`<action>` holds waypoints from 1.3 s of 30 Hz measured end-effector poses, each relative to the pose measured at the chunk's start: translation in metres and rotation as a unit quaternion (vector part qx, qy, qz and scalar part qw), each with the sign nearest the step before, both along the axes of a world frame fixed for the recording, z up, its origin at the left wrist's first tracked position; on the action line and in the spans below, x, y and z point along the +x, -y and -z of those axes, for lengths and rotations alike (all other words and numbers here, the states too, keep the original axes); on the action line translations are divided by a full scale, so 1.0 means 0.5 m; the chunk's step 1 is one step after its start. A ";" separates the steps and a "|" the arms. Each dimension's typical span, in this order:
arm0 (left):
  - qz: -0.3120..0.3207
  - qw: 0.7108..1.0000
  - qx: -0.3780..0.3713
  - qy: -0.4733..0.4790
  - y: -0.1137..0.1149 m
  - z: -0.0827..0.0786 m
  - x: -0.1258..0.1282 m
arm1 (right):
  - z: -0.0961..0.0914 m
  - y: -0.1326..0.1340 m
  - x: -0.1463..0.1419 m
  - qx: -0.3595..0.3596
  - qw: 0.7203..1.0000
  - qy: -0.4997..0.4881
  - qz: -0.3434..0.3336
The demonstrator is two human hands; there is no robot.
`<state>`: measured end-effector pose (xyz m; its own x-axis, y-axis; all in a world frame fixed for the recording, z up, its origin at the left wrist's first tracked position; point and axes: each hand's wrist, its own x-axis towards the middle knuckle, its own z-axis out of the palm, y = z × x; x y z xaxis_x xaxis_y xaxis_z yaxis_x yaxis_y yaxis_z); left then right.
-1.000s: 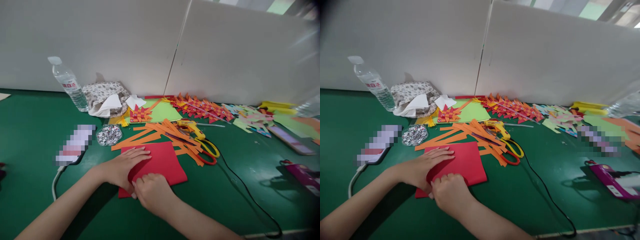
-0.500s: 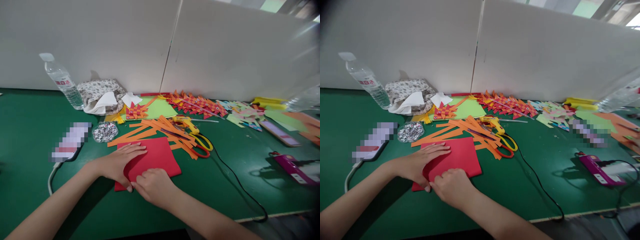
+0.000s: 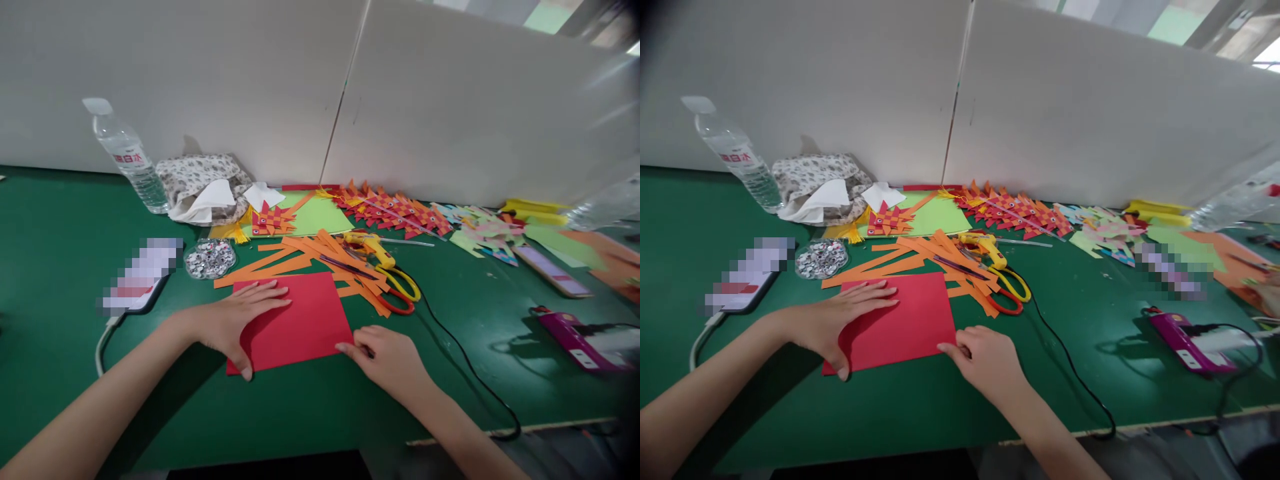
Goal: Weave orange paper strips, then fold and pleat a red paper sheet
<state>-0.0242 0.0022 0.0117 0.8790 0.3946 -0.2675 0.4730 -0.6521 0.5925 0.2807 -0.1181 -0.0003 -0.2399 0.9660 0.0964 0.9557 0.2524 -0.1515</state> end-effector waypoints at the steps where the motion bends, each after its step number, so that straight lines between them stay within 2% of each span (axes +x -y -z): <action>1: 0.001 1.000 -0.002 -0.003 -0.001 -0.002 -0.003 | 0.000 0.003 0.008 -0.002 1.000 0.004 0.021; 7: -0.016 0.998 -0.011 -0.061 -0.001 -0.018 -0.017 | -0.012 -0.001 0.012 -0.035 0.996 -0.003 0.081; 11: -0.013 0.997 -0.007 -0.070 0.001 -0.026 -0.018 | -0.036 -0.019 0.012 -0.051 0.997 -0.004 0.061; 14: -0.008 0.995 -0.005 -0.095 0.000 -0.031 -0.014 | -0.054 -0.026 -0.004 0.052 0.996 0.010 -0.065; 16: -0.007 0.995 -0.001 -0.104 0.000 -0.034 -0.012 | -0.058 -0.026 -0.030 0.120 0.973 0.035 -0.194; 19: -0.003 0.994 0.004 -0.105 0.001 -0.038 -0.010 | -0.049 -0.025 -0.082 0.189 0.922 0.042 -0.336; 22: -0.009 0.994 -0.001 -0.105 0.004 -0.039 -0.010 | -0.035 -0.031 -0.122 0.221 0.894 0.055 -0.386; 25: -0.039 0.998 -0.007 -0.058 0.003 -0.035 -0.011 | -0.038 -0.052 -0.129 0.250 0.881 0.076 -0.393; 26: -0.058 0.998 -0.008 -0.018 0.001 -0.034 -0.011 | -0.044 -0.062 -0.124 0.263 0.884 0.067 -0.381; 28: -0.124 0.987 -0.003 0.104 -0.005 -0.032 -0.008 | -0.063 -0.086 -0.104 0.263 0.911 0.019 -0.318; 29: -0.172 0.968 0.005 0.184 -0.008 -0.032 -0.007 | -0.074 -0.099 -0.092 0.256 0.928 -0.030 -0.271; 30: -0.231 0.936 0.019 0.266 -0.011 -0.032 -0.005 | -0.085 -0.114 -0.080 0.260 0.936 -0.095 -0.218; 31: -0.293 0.891 0.029 0.347 -0.014 -0.032 -0.003 | -0.094 -0.130 -0.068 0.280 0.935 -0.172 -0.134; 32: -0.357 0.840 0.030 0.407 -0.016 -0.032 -0.002 | -0.101 -0.145 -0.059 0.314 0.913 -0.258 -0.037; 33: -0.413 0.790 0.026 0.452 -0.017 -0.032 0.000 | -0.105 -0.160 -0.053 0.338 0.873 -0.347 0.048; 34: -0.457 0.750 0.012 0.478 -0.018 -0.032 0.002 | -0.105 -0.174 -0.049 0.340 0.828 -0.434 0.103; 35: -0.489 0.723 -0.009 0.488 -0.018 -0.031 0.005 | -0.101 -0.186 -0.049 0.317 0.787 -0.511 0.134; 36: -0.509 0.710 -0.036 0.486 -0.017 -0.030 0.007 | -0.094 -0.194 -0.052 0.277 0.754 -0.574 0.158; 37: -0.516 0.707 -0.068 0.478 -0.017 -0.028 0.011 | -0.083 -0.200 -0.058 0.216 0.734 -0.619 0.177; 39: -0.508 0.717 -0.153 0.453 -0.017 -0.022 0.018 | -0.058 -0.200 -0.074 0.123 0.716 -0.658 0.199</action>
<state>-0.0149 0.0105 0.0226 0.0481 0.9986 0.0216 -0.0571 -0.0189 0.9982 0.2437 -0.0179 0.0286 0.5042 0.8478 0.1643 0.0308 0.1724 -0.9845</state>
